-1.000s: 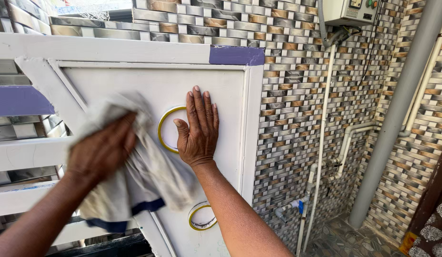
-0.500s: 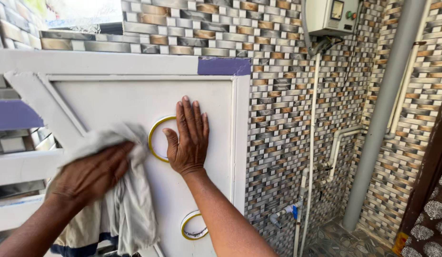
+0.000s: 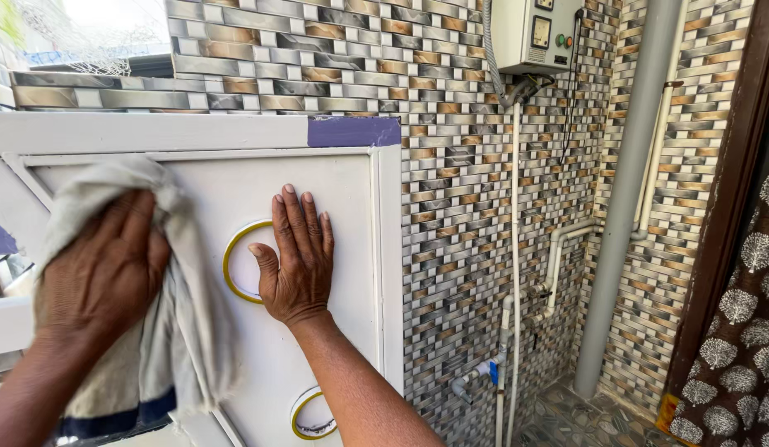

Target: The person wipes a metal gate with a cloth, cleaning the flat panels and around decorative rings.

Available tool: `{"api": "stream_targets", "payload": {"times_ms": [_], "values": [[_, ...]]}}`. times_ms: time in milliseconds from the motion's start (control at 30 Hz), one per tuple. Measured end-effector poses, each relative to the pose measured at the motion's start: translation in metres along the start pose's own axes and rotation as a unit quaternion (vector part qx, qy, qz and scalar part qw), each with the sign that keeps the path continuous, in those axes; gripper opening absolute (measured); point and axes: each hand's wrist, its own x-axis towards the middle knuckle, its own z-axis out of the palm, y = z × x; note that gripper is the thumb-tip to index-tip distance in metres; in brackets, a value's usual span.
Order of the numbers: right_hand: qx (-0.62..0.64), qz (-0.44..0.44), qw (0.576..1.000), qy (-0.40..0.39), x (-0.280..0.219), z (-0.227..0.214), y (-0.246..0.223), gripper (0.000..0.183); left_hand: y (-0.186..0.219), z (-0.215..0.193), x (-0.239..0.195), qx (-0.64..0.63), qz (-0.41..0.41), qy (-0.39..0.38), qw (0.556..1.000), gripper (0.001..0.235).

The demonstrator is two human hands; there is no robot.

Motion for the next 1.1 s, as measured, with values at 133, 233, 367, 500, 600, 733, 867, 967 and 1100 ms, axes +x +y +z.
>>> {"api": "stream_targets", "payload": {"times_ms": [133,233,367,500,600,733,867,967,1100], "values": [[0.006,-0.004,1.0,-0.006,-0.002,-0.002,0.001,0.067,0.042,0.042,-0.011,0.006,-0.063,0.127,0.99,0.049],[-0.015,-0.009,1.0,0.0,-0.001,-0.002,0.003,0.067,0.035,0.05,-0.07,-0.019,0.05,0.054,0.997,0.05],[-0.025,-0.016,1.0,-0.009,-0.001,-0.005,0.005,0.066,-0.009,0.033,-0.078,-0.024,0.278,-0.062,0.958,0.055],[-0.009,-0.022,1.0,-0.004,-0.003,-0.003,0.004,0.066,-0.02,0.023,-0.028,0.028,0.092,-0.014,0.995,0.05],[-0.019,-0.027,0.999,0.005,-0.001,0.002,0.011,0.067,-0.01,0.046,0.017,0.071,-0.084,0.211,0.971,0.053],[-0.086,-0.039,0.995,0.029,0.0,0.013,0.02,0.07,0.06,0.093,-0.017,0.056,-0.16,0.18,0.969,0.058],[-0.044,-0.03,0.999,0.005,-0.005,0.005,0.015,0.068,0.029,0.059,-0.073,-0.057,0.083,0.055,0.993,0.06],[-0.033,-0.027,0.999,-0.004,-0.004,0.001,0.01,0.068,-0.02,0.035,-0.051,0.008,0.117,-0.001,0.993,0.052],[-0.024,-0.022,0.999,-0.002,-0.004,0.002,0.011,0.07,-0.001,0.061,-0.004,0.05,-0.096,0.2,0.974,0.048]]}}
